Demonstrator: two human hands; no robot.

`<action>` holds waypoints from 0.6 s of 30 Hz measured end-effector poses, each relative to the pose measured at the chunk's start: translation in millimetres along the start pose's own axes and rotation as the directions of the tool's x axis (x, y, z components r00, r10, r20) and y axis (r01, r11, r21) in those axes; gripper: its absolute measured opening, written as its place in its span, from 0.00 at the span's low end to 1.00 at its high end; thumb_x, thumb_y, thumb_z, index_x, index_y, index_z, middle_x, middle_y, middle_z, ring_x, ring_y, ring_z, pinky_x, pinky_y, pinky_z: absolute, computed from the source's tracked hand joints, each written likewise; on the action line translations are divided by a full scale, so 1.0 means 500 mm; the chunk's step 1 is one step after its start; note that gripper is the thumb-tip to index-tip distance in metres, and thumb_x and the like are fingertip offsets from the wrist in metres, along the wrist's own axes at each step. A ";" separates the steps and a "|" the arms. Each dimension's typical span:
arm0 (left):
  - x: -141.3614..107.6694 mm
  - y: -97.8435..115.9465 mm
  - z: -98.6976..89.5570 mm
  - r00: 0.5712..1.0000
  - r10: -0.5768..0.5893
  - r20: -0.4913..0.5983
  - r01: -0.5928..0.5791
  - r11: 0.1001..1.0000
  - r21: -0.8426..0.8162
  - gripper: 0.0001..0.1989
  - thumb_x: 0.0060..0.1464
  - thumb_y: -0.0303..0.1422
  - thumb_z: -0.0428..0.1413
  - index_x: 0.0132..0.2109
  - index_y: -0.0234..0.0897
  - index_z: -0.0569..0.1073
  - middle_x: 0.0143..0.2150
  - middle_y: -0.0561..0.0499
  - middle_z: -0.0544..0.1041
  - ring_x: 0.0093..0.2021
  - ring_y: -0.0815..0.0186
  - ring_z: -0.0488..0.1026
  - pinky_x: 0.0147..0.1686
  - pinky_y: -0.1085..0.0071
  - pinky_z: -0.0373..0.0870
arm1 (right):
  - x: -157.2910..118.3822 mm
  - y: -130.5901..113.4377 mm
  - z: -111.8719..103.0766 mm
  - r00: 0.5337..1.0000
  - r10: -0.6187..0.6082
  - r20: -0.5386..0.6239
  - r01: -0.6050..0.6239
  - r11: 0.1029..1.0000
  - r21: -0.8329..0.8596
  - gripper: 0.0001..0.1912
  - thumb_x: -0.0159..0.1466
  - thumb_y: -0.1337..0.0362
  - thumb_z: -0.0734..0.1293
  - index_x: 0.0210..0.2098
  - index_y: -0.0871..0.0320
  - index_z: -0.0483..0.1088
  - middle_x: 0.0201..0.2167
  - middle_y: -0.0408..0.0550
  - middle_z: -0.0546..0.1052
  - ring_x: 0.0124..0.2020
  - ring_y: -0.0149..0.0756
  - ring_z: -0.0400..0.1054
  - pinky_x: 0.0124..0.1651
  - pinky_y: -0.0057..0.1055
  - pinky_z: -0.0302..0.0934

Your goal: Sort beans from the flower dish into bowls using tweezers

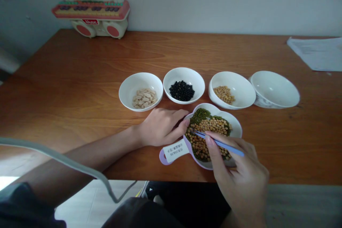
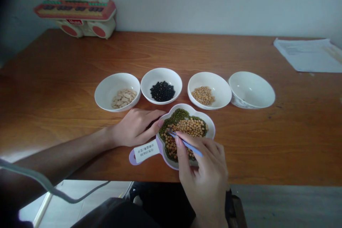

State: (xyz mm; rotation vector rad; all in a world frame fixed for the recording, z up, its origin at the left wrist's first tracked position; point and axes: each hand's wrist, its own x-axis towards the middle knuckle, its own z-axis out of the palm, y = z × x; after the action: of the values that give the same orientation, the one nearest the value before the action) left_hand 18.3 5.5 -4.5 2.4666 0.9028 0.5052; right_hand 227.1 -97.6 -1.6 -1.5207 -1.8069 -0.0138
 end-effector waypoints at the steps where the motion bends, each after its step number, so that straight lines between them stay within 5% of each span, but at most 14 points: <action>1: 0.000 0.000 0.000 1.000 -0.001 0.000 0.001 1.000 0.001 0.20 0.74 0.39 0.42 0.50 0.33 0.75 0.39 0.46 0.84 0.34 0.62 0.82 0.31 0.68 0.70 | -0.002 0.000 -0.001 1.000 0.010 0.001 -0.010 1.000 0.007 0.09 0.69 0.63 0.72 0.48 0.52 0.79 0.41 0.44 0.85 0.40 0.36 0.78 0.47 0.34 0.69; 18: 0.000 0.000 -0.001 1.000 0.006 0.007 -0.006 1.000 0.006 0.20 0.74 0.38 0.41 0.50 0.33 0.74 0.39 0.46 0.84 0.35 0.63 0.81 0.32 0.70 0.70 | -0.005 -0.006 0.002 1.000 -0.021 0.008 0.021 1.000 -0.001 0.08 0.70 0.64 0.71 0.48 0.52 0.78 0.41 0.42 0.85 0.40 0.34 0.77 0.49 0.33 0.65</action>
State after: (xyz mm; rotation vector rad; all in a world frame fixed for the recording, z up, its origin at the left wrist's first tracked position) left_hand 18.0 5.6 -4.3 2.4761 0.8951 0.4959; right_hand 224.0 -99.9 -2.5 -1.5048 -1.8289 -0.0195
